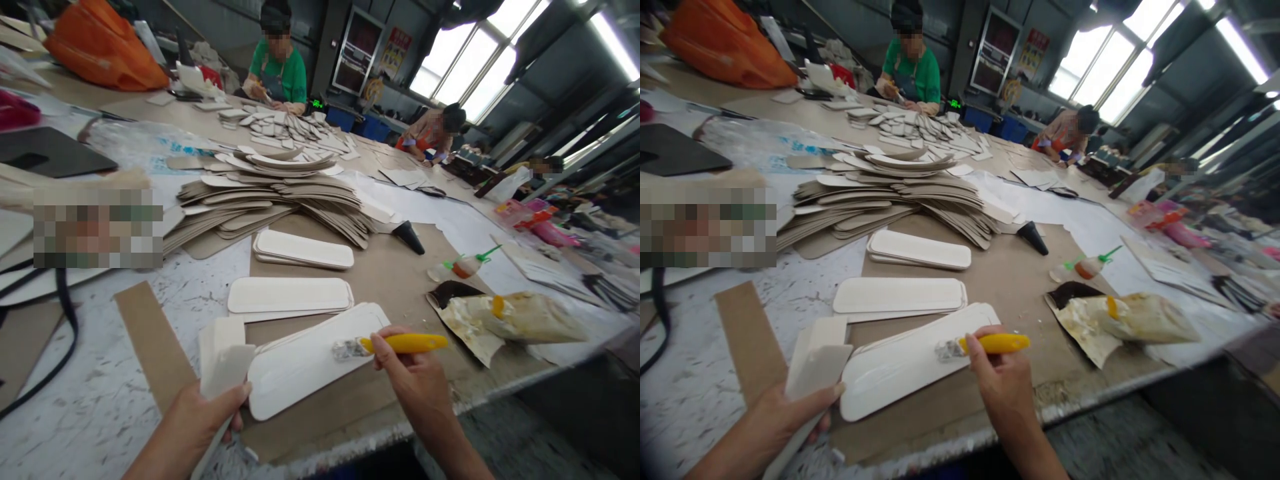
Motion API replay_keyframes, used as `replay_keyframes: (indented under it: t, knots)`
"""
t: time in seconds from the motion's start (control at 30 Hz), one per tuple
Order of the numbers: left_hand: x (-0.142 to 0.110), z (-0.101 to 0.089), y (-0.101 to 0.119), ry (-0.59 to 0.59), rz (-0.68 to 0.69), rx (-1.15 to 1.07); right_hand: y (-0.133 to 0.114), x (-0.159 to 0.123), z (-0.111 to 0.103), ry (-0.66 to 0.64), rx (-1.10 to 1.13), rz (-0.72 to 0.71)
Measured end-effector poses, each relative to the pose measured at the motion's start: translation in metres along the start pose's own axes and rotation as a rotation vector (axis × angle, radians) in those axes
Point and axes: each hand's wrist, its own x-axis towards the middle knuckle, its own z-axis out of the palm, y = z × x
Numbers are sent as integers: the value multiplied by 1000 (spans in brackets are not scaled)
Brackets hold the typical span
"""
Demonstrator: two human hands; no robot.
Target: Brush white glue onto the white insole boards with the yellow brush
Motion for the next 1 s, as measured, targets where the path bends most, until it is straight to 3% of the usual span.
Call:
replay_keyframes:
  t: [0.07, 0.2, 0.3, 0.37, 0.57, 0.77, 0.87, 1.0]
  knots:
    - [-1, 0, 0, -20, -14, -8, 5, 0, 1, -6, -2, 33]
    - [0, -1, -1, -39, -30, -17, 18, 10, -23, 165, -177, 2]
    - [2, -2, -6, -48, -48, -40, 17, 15, -36, 229, -301, -122]
    - [4, -2, -8, -56, -45, -42, 14, 15, -34, 216, -360, -226]
    - [5, -2, -11, -62, -24, -9, -5, -4, 10, 132, -342, -384]
    - [7, -3, -15, -65, -10, 62, -48, -49, 61, 6, -82, -498]
    - [5, -3, -12, -64, 1, 35, -59, -55, 70, -2, 111, -415]
    - [2, -1, -10, -35, 7, -38, -40, -39, 52, 15, 196, -168]
